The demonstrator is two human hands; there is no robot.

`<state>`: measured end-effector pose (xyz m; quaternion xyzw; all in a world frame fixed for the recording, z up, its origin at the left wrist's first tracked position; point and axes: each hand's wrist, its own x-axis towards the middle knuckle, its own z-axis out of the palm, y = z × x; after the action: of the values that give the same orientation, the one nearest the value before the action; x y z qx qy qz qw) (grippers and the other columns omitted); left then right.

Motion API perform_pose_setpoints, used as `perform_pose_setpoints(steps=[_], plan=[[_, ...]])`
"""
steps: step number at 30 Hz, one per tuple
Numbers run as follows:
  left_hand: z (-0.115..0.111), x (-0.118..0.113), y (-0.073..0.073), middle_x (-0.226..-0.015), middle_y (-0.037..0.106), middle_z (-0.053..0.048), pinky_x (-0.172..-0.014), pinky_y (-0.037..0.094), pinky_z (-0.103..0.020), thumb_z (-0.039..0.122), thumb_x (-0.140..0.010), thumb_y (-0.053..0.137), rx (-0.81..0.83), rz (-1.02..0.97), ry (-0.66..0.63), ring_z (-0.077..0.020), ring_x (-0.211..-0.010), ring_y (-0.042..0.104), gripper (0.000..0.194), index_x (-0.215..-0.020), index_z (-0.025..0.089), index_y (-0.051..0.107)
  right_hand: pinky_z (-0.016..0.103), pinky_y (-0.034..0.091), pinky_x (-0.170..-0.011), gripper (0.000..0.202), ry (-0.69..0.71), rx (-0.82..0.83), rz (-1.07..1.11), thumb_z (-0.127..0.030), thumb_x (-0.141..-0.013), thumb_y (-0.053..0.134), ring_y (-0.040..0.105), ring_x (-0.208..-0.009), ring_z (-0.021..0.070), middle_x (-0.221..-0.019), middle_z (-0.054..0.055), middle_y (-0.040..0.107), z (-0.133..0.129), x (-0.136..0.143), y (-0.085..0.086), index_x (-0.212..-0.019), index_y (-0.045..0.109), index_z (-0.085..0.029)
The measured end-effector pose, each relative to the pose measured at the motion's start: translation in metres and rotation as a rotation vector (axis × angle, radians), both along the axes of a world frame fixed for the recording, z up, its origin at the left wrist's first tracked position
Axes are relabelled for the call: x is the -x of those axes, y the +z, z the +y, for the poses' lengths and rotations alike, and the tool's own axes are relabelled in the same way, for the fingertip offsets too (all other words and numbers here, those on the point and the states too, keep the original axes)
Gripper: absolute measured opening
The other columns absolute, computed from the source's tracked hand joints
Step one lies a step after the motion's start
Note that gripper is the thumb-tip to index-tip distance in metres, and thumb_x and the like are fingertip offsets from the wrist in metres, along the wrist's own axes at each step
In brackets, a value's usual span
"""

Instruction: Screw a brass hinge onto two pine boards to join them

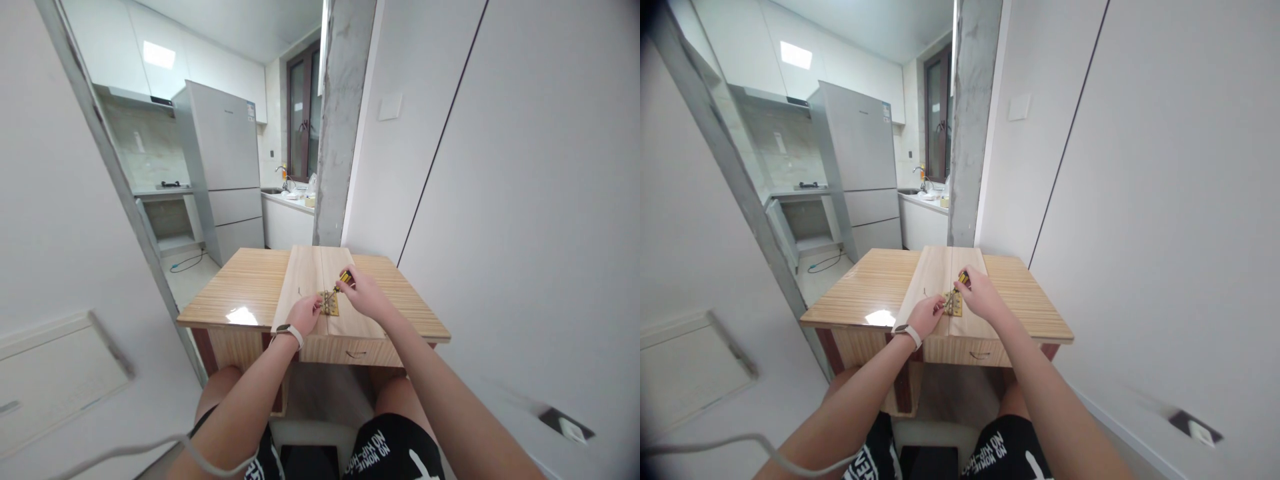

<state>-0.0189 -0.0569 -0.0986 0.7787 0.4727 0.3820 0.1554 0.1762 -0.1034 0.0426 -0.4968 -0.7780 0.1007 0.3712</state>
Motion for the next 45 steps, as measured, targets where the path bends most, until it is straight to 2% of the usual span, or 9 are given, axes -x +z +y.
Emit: perform_pose_setpoints(steps=[14, 25, 32, 37, 40, 45], plan=[[-0.009, 0.003, 0.004, -0.103, 0.072, -0.005, -0.085, 0.049, -0.028, 0.014, -0.094, 0.059, -0.027, 0.100, 0.028, -0.0179, -0.092, 0.065, 0.023, -0.114, 0.022, 0.067, 0.026, 0.045, -0.072, 0.009, 0.035, 0.056, -0.074, -0.024, -0.093, 0.062, 0.065, -0.080, 0.0163, -0.089, 0.002, 0.070, 0.022, 0.012, -0.010, -0.101, 0.056, -0.023], [-0.015, 0.004, 0.008, -0.102, 0.070, -0.006, -0.087, 0.048, -0.029, 0.014, -0.096, 0.055, -0.089, 0.157, 0.044, -0.0189, -0.096, 0.063, 0.017, -0.107, 0.022, 0.065, 0.026, 0.044, -0.078, 0.022, 0.143, 0.138, -0.219, -0.007, -0.088, 0.059, 0.064, -0.090, 0.0167, -0.099, 0.003, 0.071, 0.026, 0.017, 0.014, -0.103, 0.057, -0.022], [-0.019, 0.003, 0.013, -0.104, 0.069, -0.007, -0.089, 0.047, -0.030, 0.014, -0.098, 0.050, -0.124, 0.215, 0.023, -0.0205, -0.100, 0.062, 0.017, -0.105, 0.021, 0.063, 0.025, 0.045, -0.075, 0.024, 0.216, 0.223, -0.296, -0.003, -0.084, 0.055, 0.064, -0.089, 0.0169, -0.100, 0.004, 0.072, 0.024, 0.016, 0.029, -0.098, 0.062, -0.021], [-0.021, 0.001, 0.014, -0.105, 0.069, -0.007, -0.091, 0.047, -0.031, 0.013, -0.099, 0.049, -0.106, 0.213, 0.033, -0.0214, -0.103, 0.063, 0.019, -0.109, 0.021, 0.064, 0.026, 0.046, -0.074, 0.027, 0.234, 0.220, -0.296, -0.001, -0.081, 0.055, 0.065, -0.089, 0.0184, -0.099, 0.003, 0.073, 0.024, 0.017, 0.034, -0.093, 0.064, -0.023], [-0.022, 0.001, 0.014, -0.107, 0.069, -0.008, -0.091, 0.047, -0.031, 0.014, -0.098, 0.050, -0.088, 0.199, 0.040, -0.0217, -0.103, 0.063, 0.021, -0.112, 0.021, 0.064, 0.026, 0.045, -0.072, 0.023, 0.184, 0.200, -0.308, -0.004, -0.081, 0.060, 0.064, -0.085, 0.0183, -0.095, 0.003, 0.073, 0.027, 0.019, 0.033, -0.093, 0.064, -0.024], [-0.019, 0.002, 0.012, -0.105, 0.070, -0.009, -0.091, 0.048, -0.032, 0.014, -0.097, 0.054, -0.053, 0.163, 0.038, -0.0221, -0.101, 0.064, 0.021, -0.114, 0.021, 0.064, 0.026, 0.040, -0.068, 0.013, 0.096, 0.088, -0.384, -0.020, -0.089, 0.066, 0.063, -0.080, 0.0184, -0.091, 0.004, 0.072, 0.036, 0.025, 0.025, -0.101, 0.062, -0.023]])
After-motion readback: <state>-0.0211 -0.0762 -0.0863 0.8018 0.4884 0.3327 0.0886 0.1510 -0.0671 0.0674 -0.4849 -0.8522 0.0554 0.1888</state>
